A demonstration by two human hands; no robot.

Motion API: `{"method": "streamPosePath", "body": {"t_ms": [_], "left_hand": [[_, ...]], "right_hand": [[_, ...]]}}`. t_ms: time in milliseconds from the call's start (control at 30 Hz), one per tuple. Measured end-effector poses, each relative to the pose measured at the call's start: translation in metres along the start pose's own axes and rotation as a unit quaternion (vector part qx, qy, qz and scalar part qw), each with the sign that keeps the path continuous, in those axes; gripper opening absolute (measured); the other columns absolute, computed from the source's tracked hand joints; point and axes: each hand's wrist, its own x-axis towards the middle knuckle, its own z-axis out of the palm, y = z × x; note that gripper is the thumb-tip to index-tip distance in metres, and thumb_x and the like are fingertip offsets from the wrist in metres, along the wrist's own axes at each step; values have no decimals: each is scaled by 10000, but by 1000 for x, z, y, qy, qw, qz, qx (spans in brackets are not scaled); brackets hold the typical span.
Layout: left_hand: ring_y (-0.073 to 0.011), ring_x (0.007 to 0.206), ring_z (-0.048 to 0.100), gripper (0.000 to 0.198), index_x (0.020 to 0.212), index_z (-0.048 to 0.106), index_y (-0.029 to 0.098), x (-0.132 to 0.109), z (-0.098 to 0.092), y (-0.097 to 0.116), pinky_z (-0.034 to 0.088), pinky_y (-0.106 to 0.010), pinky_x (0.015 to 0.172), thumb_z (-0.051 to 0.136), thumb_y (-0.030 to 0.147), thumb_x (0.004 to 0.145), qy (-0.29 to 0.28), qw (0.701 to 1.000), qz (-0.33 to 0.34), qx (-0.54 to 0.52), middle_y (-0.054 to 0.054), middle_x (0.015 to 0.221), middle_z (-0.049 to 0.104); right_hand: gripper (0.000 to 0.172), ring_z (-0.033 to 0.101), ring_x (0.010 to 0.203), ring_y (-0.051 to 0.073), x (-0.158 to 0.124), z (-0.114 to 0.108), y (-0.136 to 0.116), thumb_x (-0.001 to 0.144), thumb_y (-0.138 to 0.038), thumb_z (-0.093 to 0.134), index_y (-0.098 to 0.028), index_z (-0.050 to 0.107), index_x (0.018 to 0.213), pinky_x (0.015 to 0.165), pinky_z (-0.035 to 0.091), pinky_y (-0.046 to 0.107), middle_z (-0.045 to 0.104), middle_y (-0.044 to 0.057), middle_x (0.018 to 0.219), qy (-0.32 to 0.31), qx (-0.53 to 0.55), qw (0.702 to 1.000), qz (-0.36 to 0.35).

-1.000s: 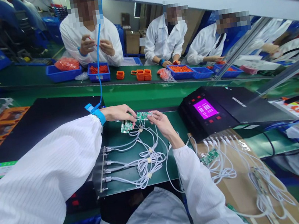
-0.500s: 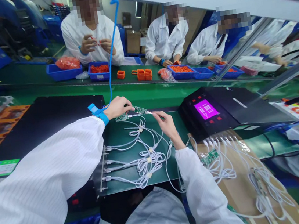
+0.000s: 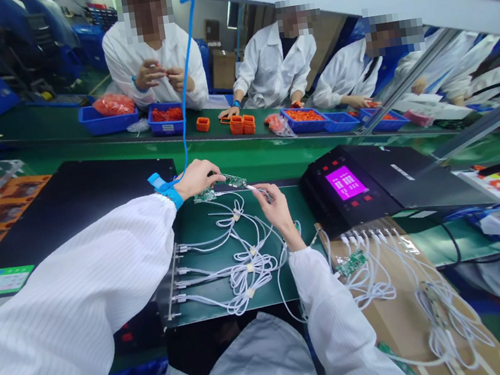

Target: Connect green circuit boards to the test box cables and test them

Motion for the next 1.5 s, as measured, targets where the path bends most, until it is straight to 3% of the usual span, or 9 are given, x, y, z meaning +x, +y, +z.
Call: {"method": "streamPosePath", "body": {"t_ms": [300, 733, 1133, 1500], "left_hand": [[-183, 736, 635, 288, 855, 787, 170, 2, 4, -8, 415, -283, 722, 639, 395, 955, 9, 1000, 8, -1, -54, 754, 741], [-159, 664, 593, 329, 735, 740, 182, 5, 6, -13, 418, -282, 722, 642, 412, 950, 15, 999, 29, -29, -26, 661, 693], [-153, 629, 573, 415, 675, 710, 195, 3, 3, -9, 446, -275, 722, 622, 511, 928, 23, 998, 26, -53, -13, 583, 638], [-171, 662, 602, 361, 673, 720, 188, -1, 0, -1, 451, -281, 740, 641, 437, 922, 5, 998, -6, -60, -18, 578, 620]], "right_hand": [[420, 558, 746, 170, 2, 6, 3, 966, -582, 579, -199, 748, 1003, 742, 447, 317, 693, 51, 916, 6, 8, 1000, 16], [510, 541, 739, 176, 1, 6, -1, 947, -671, 547, -199, 739, 971, 727, 436, 319, 686, 53, 897, -15, 1, 1000, 17], [556, 572, 765, 178, 2, 3, -2, 935, -699, 541, -178, 728, 991, 734, 448, 310, 728, 74, 935, 1, 24, 999, 38], [536, 605, 787, 184, 2, 2, -6, 942, -669, 562, -163, 732, 987, 742, 450, 313, 743, 82, 959, 1, 57, 998, 35]]}}
